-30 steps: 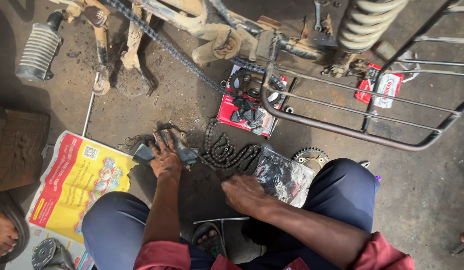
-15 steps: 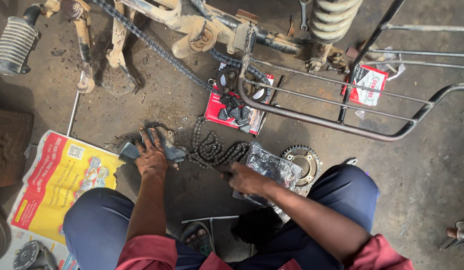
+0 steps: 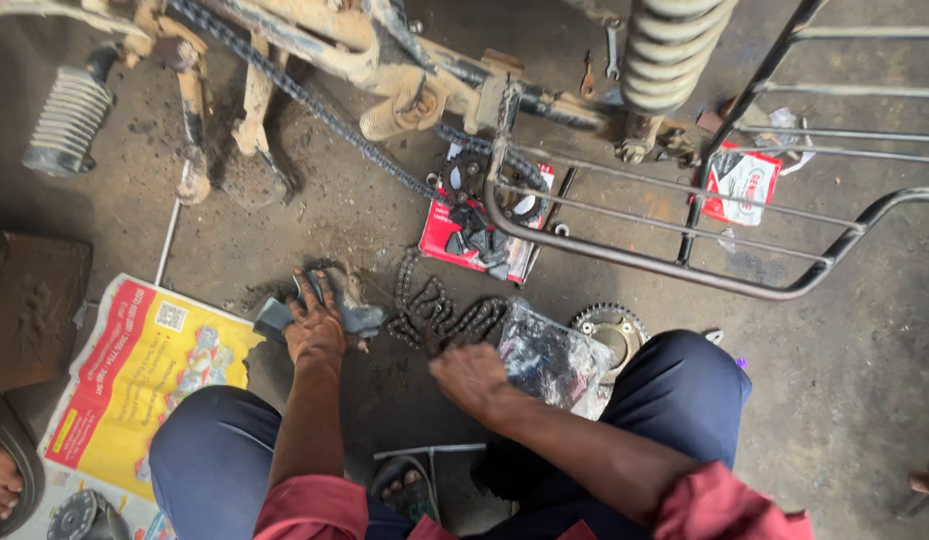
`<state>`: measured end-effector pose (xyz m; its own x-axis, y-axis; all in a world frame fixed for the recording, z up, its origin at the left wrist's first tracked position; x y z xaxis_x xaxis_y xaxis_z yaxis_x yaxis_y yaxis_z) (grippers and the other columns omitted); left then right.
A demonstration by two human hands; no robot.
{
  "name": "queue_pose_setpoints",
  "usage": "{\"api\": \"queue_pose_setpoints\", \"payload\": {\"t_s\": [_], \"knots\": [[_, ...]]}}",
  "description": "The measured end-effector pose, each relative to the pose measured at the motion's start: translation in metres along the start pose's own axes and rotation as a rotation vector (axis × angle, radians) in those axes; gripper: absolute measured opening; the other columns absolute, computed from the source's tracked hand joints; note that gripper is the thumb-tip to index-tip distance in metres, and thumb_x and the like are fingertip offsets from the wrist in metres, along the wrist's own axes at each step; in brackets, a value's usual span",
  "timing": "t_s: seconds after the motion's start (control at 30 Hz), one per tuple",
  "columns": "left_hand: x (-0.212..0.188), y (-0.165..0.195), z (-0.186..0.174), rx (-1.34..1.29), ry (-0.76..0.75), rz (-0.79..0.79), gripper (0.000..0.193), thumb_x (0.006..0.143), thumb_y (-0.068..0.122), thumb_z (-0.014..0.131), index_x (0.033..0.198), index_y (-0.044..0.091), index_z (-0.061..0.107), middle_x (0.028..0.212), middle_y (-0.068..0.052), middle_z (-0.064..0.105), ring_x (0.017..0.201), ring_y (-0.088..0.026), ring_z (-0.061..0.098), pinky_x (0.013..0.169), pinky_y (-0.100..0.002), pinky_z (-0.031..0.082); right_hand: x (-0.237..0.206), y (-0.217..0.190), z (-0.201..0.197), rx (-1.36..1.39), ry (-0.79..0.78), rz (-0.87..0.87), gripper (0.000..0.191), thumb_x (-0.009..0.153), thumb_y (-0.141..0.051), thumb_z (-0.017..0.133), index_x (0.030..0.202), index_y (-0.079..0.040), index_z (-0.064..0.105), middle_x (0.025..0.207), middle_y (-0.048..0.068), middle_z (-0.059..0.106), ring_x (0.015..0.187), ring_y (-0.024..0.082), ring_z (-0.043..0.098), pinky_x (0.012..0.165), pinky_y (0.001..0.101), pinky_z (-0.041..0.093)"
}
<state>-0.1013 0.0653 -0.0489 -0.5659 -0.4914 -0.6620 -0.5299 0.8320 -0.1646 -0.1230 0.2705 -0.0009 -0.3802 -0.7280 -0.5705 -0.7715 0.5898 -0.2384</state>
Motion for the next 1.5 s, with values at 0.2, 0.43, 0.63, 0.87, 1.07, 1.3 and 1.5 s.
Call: {"api": "queue_pose_setpoints", "payload": {"t_s": [0.2,0.43,0.63,0.87,1.07,1.3,1.5], "knots": [[0.005,-0.001,0.007,-0.001,0.05,0.018,0.152,0.061,0.067,0.088,0.166,0.015,-0.009,0.171,-0.021,-0.016,0.154,-0.044,0.022,0.102,-0.051,0.053,0.02,-0.021,-0.021,0.164,0.059,0.004,0.018,0.091,-0.014,0.061,0.094,-0.008,0.077,0.097,0.016,0.076,0.091,0.033,0.076,0.073,0.0477,0.06],[0.013,-0.005,-0.001,-0.111,-0.017,-0.016,0.153,0.063,0.058,0.093,0.165,0.016,-0.014,0.169,-0.019,-0.021,0.156,-0.046,0.013,0.105,-0.059,0.049,-0.002,-0.029,-0.028,0.165,-0.069,-0.036,0.018,0.09,-0.009,0.059,0.096,-0.007,0.076,0.099,0.016,0.075,0.093,0.035,0.075,0.075,0.05,0.059],[0.01,-0.002,-0.003,-0.04,-0.048,-0.008,0.153,0.065,0.061,0.09,0.164,0.008,-0.015,0.167,-0.025,-0.022,0.155,-0.049,0.009,0.105,-0.058,0.049,-0.001,-0.031,-0.003,0.057,-0.094,-0.031,0.02,0.093,-0.009,0.057,0.102,-0.007,0.074,0.105,0.017,0.074,0.098,0.034,0.074,0.078,0.051,0.059],[0.003,0.001,0.002,-0.043,0.0,-0.011,0.148,0.068,0.06,0.088,0.164,0.009,-0.013,0.168,-0.025,-0.022,0.155,-0.048,0.011,0.102,-0.057,0.052,-0.014,-0.024,0.007,0.083,-0.141,-0.02,0.019,0.095,-0.011,0.057,0.104,-0.009,0.075,0.107,0.016,0.074,0.103,0.035,0.072,0.084,0.0503,0.057],[0.0,0.0,0.002,-0.042,0.007,-0.004,0.151,0.065,0.065,0.088,0.164,0.01,-0.012,0.169,-0.024,-0.02,0.156,-0.047,0.012,0.101,-0.052,0.054,-0.007,-0.038,0.013,0.042,-0.06,-0.022,0.02,0.095,-0.014,0.058,0.104,-0.011,0.075,0.108,0.016,0.073,0.103,0.035,0.072,0.084,0.0496,0.057],[-0.002,0.0,0.0,-0.05,0.004,0.0,0.151,0.065,0.064,0.088,0.164,0.011,-0.012,0.169,-0.023,-0.02,0.156,-0.047,0.011,0.101,-0.052,0.054,-0.012,-0.037,0.026,0.002,-0.085,-0.063,0.02,0.095,-0.014,0.058,0.105,-0.011,0.074,0.107,0.015,0.072,0.101,0.034,0.072,0.08,0.0497,0.056],[0.001,0.001,0.001,-0.049,0.009,-0.003,0.15,0.066,0.063,0.088,0.164,0.01,-0.012,0.169,-0.024,-0.019,0.155,-0.049,0.01,0.1,-0.052,0.055,-0.003,-0.037,0.019,-0.024,0.003,-0.081,0.021,0.091,-0.016,0.059,0.106,-0.013,0.073,0.107,0.013,0.071,0.1,0.034,0.07,0.08,0.0508,0.053]]}}
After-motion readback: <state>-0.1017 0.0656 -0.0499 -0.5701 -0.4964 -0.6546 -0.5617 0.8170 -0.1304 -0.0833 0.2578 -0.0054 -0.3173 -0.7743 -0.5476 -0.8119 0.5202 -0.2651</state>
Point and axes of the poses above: each hand's wrist, its own x-axis towards the middle knuckle, its own z-axis out of the palm, y = z × x, the point moved 5 cm from there along x, towards the middle knuckle
